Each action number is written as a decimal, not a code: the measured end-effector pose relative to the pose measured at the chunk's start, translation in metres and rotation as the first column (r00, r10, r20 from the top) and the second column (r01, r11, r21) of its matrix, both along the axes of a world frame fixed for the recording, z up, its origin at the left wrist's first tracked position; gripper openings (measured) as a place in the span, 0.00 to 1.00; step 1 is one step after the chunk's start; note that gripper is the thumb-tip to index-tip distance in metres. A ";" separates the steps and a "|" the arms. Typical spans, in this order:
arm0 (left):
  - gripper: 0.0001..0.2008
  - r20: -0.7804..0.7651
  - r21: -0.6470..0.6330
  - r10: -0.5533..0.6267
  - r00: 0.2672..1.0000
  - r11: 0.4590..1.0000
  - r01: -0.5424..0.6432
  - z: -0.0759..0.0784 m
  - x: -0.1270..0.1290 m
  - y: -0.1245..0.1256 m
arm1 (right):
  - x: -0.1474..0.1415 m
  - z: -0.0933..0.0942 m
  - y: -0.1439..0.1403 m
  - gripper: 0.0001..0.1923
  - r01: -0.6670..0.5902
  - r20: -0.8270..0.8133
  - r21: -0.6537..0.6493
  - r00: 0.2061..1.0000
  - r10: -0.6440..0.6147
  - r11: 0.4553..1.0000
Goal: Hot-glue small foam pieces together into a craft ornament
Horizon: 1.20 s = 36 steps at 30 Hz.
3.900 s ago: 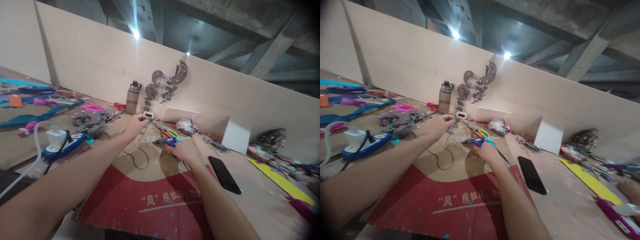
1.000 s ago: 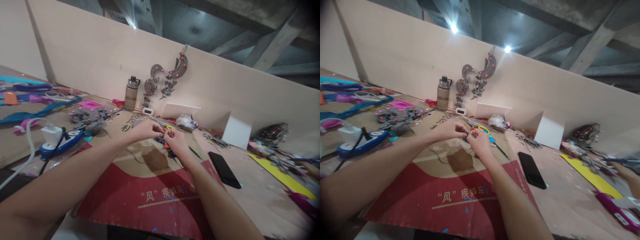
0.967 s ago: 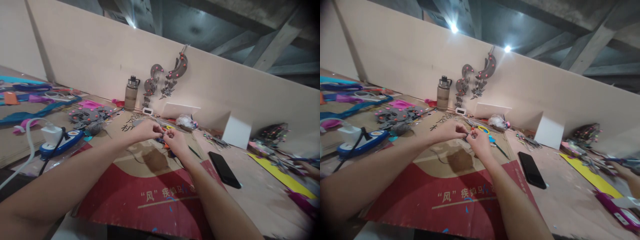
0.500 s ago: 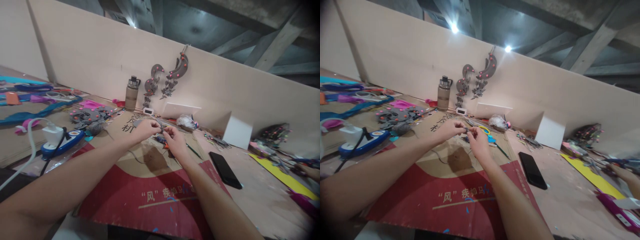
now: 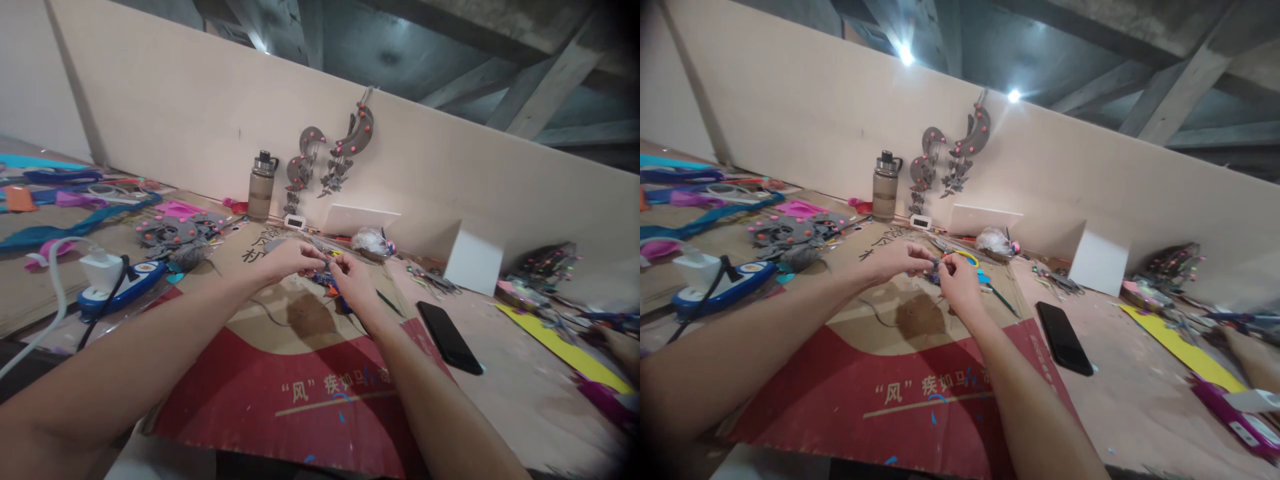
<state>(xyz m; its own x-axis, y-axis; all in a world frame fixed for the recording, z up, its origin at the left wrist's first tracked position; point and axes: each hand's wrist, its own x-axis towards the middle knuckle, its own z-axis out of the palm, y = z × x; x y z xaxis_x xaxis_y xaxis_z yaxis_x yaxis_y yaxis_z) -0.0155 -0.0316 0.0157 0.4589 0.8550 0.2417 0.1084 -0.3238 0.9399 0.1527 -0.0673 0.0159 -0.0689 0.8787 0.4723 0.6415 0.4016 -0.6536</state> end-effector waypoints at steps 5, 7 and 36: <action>0.08 -0.205 0.188 0.126 0.971 0.978 -0.088 0.006 0.004 -0.009 | -0.002 -0.006 0.000 0.07 -0.002 0.131 0.105 0.991 -0.012 0.994; 0.07 -0.249 0.255 0.189 0.950 0.959 -0.124 0.007 0.004 -0.010 | -0.003 -0.010 0.001 0.07 -0.015 0.138 0.116 0.990 -0.001 0.993; 0.10 0.515 -0.217 0.460 0.723 0.886 -0.409 -0.008 -0.051 0.049 | 0.005 0.023 -0.018 0.15 -0.017 0.330 0.018 0.944 0.010 1.000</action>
<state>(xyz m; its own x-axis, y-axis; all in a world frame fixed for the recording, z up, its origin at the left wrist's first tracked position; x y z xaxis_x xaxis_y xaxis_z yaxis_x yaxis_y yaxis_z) -0.0664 0.0177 0.0074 -0.1523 0.9558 0.2516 -0.3116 -0.2880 0.9055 0.1580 -0.0853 0.0386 -0.2358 0.8671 0.4388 0.8140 0.4228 -0.3982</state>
